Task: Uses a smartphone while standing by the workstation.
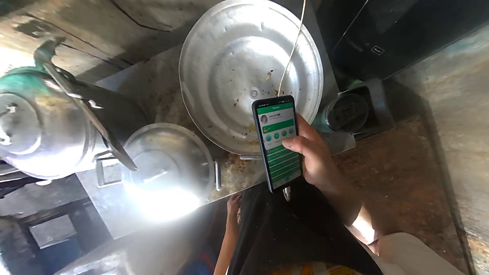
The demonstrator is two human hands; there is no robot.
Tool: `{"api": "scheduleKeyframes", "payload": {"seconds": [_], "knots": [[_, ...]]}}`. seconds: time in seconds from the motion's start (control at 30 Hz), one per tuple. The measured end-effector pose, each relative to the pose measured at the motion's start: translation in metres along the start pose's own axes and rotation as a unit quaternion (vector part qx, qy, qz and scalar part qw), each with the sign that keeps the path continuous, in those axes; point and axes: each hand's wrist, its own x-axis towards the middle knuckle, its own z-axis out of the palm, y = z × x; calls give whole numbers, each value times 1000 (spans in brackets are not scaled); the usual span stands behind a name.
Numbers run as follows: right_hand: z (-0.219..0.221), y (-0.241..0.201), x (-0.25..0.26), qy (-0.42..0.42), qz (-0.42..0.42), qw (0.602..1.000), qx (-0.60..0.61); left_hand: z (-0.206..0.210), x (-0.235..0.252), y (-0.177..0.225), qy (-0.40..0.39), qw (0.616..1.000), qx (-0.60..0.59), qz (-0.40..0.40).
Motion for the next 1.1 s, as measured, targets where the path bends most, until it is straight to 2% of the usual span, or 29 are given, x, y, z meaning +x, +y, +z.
{"api": "scheduleKeyframes", "payload": {"seconds": [0.8, 0.93, 1.1], "knots": [[3, 0, 2, 1, -19, 1000, -13, 2, -1, 1, 7, 999, -31, -2], [-1, 5, 2, 26, -17, 999, -13, 3, -2, -1, 8, 1000, -27, 10], [2, 7, 4, 79, 18, 996, 44, 5, -4, 1, 13, 999, -48, 7]]}}
